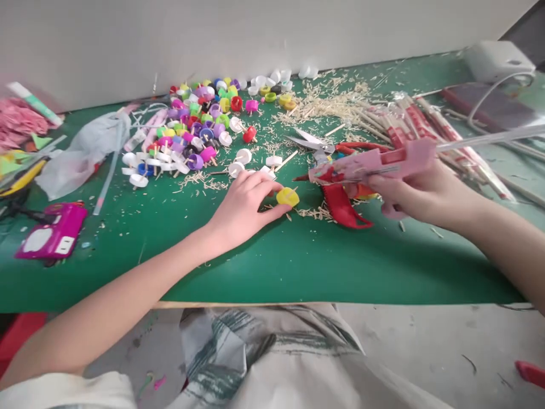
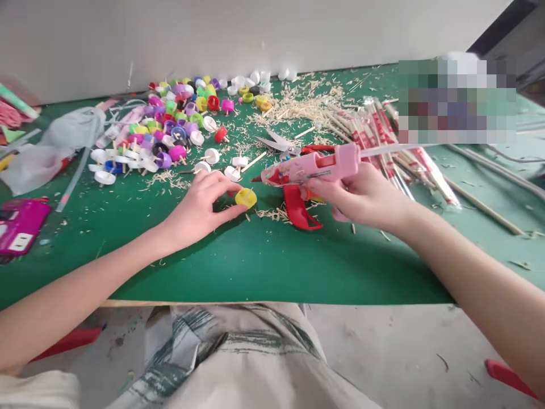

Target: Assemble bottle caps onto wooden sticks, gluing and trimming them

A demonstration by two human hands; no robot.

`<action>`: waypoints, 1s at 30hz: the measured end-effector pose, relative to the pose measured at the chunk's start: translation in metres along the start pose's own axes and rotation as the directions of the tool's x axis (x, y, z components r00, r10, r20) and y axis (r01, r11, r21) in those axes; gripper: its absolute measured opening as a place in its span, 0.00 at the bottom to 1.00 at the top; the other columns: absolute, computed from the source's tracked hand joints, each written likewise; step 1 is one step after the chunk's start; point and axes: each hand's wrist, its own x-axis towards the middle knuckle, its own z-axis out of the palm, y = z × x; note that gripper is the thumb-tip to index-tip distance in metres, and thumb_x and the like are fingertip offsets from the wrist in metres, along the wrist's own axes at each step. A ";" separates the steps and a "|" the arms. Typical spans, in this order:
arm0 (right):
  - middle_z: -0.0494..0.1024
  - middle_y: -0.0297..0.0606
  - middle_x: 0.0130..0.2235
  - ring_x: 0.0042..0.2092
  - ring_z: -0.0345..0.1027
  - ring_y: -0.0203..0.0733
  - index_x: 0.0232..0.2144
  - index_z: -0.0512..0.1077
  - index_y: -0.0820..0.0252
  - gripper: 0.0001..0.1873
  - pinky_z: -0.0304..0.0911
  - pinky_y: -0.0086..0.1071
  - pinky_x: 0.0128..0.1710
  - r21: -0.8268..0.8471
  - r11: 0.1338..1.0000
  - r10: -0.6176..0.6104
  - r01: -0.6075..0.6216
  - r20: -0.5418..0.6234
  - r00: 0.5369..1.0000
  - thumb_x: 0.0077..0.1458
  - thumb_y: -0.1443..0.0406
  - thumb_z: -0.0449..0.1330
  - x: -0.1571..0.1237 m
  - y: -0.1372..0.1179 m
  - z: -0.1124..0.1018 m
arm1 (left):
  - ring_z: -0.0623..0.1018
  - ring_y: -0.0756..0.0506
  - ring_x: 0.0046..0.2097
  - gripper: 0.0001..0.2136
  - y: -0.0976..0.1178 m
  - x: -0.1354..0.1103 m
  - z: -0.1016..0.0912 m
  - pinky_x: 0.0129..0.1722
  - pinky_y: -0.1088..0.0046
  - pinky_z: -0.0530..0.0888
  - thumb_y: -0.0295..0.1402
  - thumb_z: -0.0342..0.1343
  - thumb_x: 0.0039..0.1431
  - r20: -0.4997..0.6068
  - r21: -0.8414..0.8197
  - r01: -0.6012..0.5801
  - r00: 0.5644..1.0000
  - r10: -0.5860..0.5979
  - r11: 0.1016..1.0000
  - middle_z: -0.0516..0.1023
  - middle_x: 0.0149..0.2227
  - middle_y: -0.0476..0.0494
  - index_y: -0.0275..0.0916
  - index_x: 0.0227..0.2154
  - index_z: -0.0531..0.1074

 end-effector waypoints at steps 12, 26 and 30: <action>0.54 0.27 0.13 0.16 0.50 0.31 0.19 0.62 0.57 0.31 0.46 0.30 0.16 -0.006 1.000 -0.020 0.021 0.168 0.986 0.45 0.36 0.51 0.005 -0.013 0.002 | 0.66 0.44 0.42 0.18 0.001 -0.004 -0.010 0.44 0.65 0.68 0.48 0.51 0.61 0.032 0.009 0.067 0.997 -0.067 0.998 0.74 0.38 0.44 0.37 0.40 0.73; 0.60 0.30 0.16 0.19 0.54 0.34 0.20 0.59 0.57 0.32 0.52 0.31 0.20 0.028 0.998 -0.064 0.061 0.142 0.988 0.44 0.34 0.51 0.003 -0.023 0.006 | 0.69 0.43 0.44 0.19 0.004 -0.007 -0.015 0.45 0.61 0.70 0.49 0.50 0.61 0.019 0.049 0.064 0.998 -0.065 0.997 0.75 0.39 0.43 0.39 0.42 0.74; 0.60 0.29 0.15 0.18 0.53 0.35 0.21 0.61 0.57 0.32 0.53 0.33 0.19 0.010 0.998 -0.066 0.066 0.139 0.988 0.44 0.35 0.51 0.005 -0.019 0.006 | 0.70 0.43 0.45 0.19 0.002 -0.008 -0.013 0.45 0.61 0.71 0.48 0.51 0.60 -0.005 0.040 0.051 0.999 -0.051 0.998 0.75 0.40 0.43 0.39 0.42 0.74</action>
